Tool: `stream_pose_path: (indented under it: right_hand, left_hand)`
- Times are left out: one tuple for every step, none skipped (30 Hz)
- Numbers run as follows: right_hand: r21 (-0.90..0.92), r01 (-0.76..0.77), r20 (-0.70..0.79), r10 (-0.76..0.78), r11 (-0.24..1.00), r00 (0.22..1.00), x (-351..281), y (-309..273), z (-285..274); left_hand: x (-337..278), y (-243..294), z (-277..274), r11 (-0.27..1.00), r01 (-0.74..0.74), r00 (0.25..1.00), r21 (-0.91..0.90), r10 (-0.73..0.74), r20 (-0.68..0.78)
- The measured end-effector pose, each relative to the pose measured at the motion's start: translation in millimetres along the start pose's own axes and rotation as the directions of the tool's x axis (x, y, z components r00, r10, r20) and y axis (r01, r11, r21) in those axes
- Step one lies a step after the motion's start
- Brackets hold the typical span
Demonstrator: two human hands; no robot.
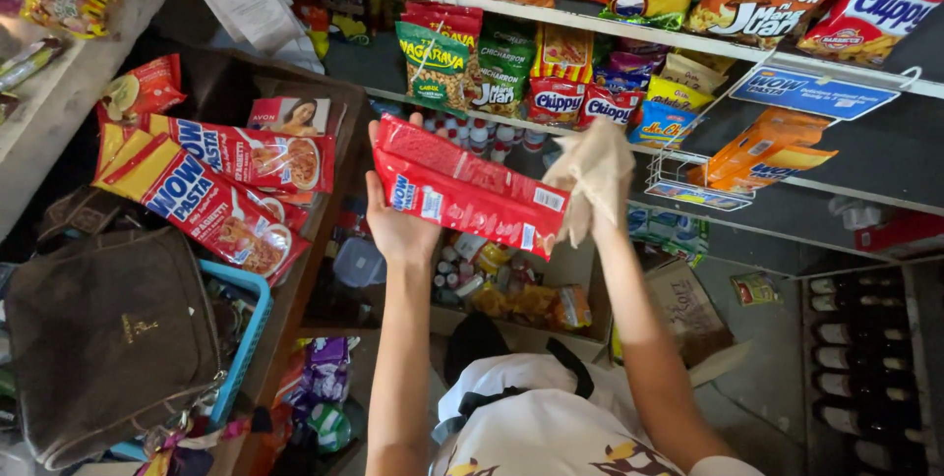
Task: Wiping down and organizing instant noodle and pasta packets on store shelves.
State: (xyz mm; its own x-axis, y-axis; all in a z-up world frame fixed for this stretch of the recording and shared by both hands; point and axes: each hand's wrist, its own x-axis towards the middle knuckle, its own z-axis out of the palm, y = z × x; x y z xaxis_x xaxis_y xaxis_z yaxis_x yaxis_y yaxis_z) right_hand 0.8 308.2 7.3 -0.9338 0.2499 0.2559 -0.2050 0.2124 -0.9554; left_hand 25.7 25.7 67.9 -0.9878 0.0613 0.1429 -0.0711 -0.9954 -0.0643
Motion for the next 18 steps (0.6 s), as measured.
stream_pose_path:
  right_hand:
    - [0.022,-0.009,-0.029,0.009,1.0,1.0,1,-9,-3]
    - [0.046,-0.019,-0.053,0.021,0.999,0.998,4,-19,0]
    - [0.049,-0.018,-0.048,0.02,0.999,0.999,-8,-40,-3]
    - [0.053,-0.017,0.004,0.017,0.998,1.0,-17,-62,-5]
    - [0.057,-0.016,0.056,0.013,0.998,0.998,-28,-84,-6]
    - [0.06,-0.016,0.104,0.009,0.998,0.995,-37,-68,5]
    - [0.062,-0.015,0.152,0.005,0.998,0.988,-48,-53,15]
    - [0.065,-0.018,0.2,0.004,0.998,0.98,-62,-37,24]
    - [0.067,-0.02,0.247,0.003,0.998,0.969,-71,-28,39]
    - [0.072,-0.02,0.297,-0.002,0.997,0.955,-79,-18,53]
    - [0.076,-0.019,0.345,-0.008,0.997,0.939,-87,-10,67]
    - [0.083,-0.019,0.396,-0.016,0.996,0.918,-86,-2,73]
    - [0.09,-0.018,0.446,-0.024,0.996,0.895,-87,6,81]
    - [0.096,-0.021,0.49,-0.029,0.995,0.871,-92,13,94]
    - [0.098,-0.021,0.49,-0.029,0.995,0.871,-89,-12,94]
    - [0.441,-0.091,0.504,-0.162,0.893,0.848,-89,-38,92]
    - [0.721,-0.172,0.47,-0.291,0.672,0.833,-88,-63,91]
    - [0.718,-0.18,0.475,-0.284,0.672,0.833,-87,-73,89]
  left_hand:
    - [-1,2,2,0.997,-0.014,0.999,0.071,0.011,0.05]
    - [-2,5,4,0.989,-0.036,0.995,0.144,0.022,0.099]
    - [-3,2,4,0.988,-0.042,0.995,0.146,0.027,0.1]
    - [-2,-1,3,0.991,-0.048,0.997,0.123,0.041,0.06]
    - [-1,-5,2,0.993,-0.055,0.998,0.1,0.053,0.02]
    - [-1,-14,-9,0.994,-0.052,0.998,0.099,0.051,0.022]
    - [0,-24,-19,0.99,-0.036,0.992,0.137,0.019,0.123]
    - [-2,-34,-30,0.984,-0.025,0.976,0.178,-0.015,0.218]
    - [-7,-46,-51,0.984,-0.023,0.976,0.177,-0.017,0.217]
    - [-10,-57,-70,0.952,-0.013,0.994,0.306,-0.022,0.112]
    - [-13,-68,-90,0.904,0.01,1.0,0.427,-0.013,0.005]
    - [-17,-72,-99,0.903,0.004,1.0,0.43,-0.008,0.008]
    - [-21,-76,-108,0.959,0.1,0.986,0.264,-0.131,0.102]
    - [-26,-80,-117,0.97,0.22,0.948,0.099,-0.237,0.212]
    - [-27,-82,-91,0.97,0.221,0.948,0.102,-0.238,0.211]
    - [-30,-85,-65,0.886,-0.002,0.97,0.464,-0.112,0.218]
    - [-33,-88,-39,0.631,-0.211,0.963,0.746,0.002,0.271]
    - [-34,-87,-40,0.631,-0.208,0.964,0.747,0.005,0.264]
